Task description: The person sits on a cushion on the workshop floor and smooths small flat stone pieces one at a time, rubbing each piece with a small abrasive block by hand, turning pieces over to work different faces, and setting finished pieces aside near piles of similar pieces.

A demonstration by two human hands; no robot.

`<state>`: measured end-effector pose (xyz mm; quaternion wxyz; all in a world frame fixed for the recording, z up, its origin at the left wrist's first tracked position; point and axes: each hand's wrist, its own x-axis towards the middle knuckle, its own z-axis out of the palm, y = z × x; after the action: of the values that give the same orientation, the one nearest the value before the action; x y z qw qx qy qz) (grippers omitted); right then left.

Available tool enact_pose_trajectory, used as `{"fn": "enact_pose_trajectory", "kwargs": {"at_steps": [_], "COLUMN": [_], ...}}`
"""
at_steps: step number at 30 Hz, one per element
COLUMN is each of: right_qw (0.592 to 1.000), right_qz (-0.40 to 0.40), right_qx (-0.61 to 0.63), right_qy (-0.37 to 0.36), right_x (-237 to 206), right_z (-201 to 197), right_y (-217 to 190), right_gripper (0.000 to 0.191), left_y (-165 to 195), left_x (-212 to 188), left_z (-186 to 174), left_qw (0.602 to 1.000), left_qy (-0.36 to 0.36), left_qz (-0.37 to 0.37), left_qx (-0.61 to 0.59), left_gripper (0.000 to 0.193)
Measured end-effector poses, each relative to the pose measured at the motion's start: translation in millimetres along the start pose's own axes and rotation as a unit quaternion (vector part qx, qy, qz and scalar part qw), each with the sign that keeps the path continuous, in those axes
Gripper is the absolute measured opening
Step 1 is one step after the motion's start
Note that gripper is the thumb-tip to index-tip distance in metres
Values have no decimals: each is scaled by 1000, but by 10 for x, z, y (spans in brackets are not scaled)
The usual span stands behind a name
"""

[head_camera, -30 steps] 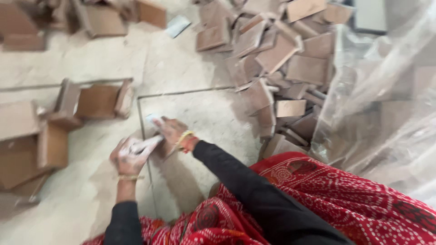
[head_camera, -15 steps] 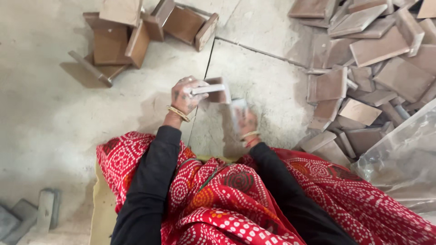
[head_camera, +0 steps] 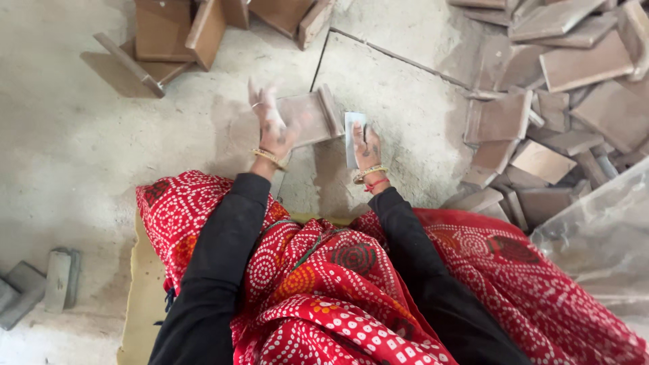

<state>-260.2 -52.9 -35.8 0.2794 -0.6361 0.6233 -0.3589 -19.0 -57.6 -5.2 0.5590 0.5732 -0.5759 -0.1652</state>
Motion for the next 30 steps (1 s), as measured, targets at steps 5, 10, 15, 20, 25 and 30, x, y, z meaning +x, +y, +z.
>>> {"fn": "enact_pose_trajectory", "kwargs": {"at_steps": [5, 10, 15, 20, 25, 30], "right_qw": [999, 997, 994, 981, 888, 920], "right_qz": [-38, -5, -7, 1, -362, 121], "right_qx": [-25, 25, -102, -163, -278, -310], "right_qy": [-24, -78, -45, -108, 61, -205], "right_x": [56, -49, -170, 88, 266, -43], "right_z": [-93, -95, 183, 276, 301, 247], "right_y": [-25, -219, -305, -82, -33, -77], "right_gripper": [60, 60, 56, 48, 44, 48], "left_y": [-318, -132, 101, 143, 120, 43], "left_x": [-36, -43, -9, 64, 42, 6], "left_z": [146, 49, 68, 51, 34, 48], "left_qw": [947, 975, 963, 958, 955, 934], "left_qy": [7, -50, -36, -62, -40, -73], "left_qz": [-286, -211, -267, -277, -294, -345], "left_qx": [-149, -49, -10, 25, 12, -48], "left_gripper": [65, 51, 60, 65, 67, 43]}}
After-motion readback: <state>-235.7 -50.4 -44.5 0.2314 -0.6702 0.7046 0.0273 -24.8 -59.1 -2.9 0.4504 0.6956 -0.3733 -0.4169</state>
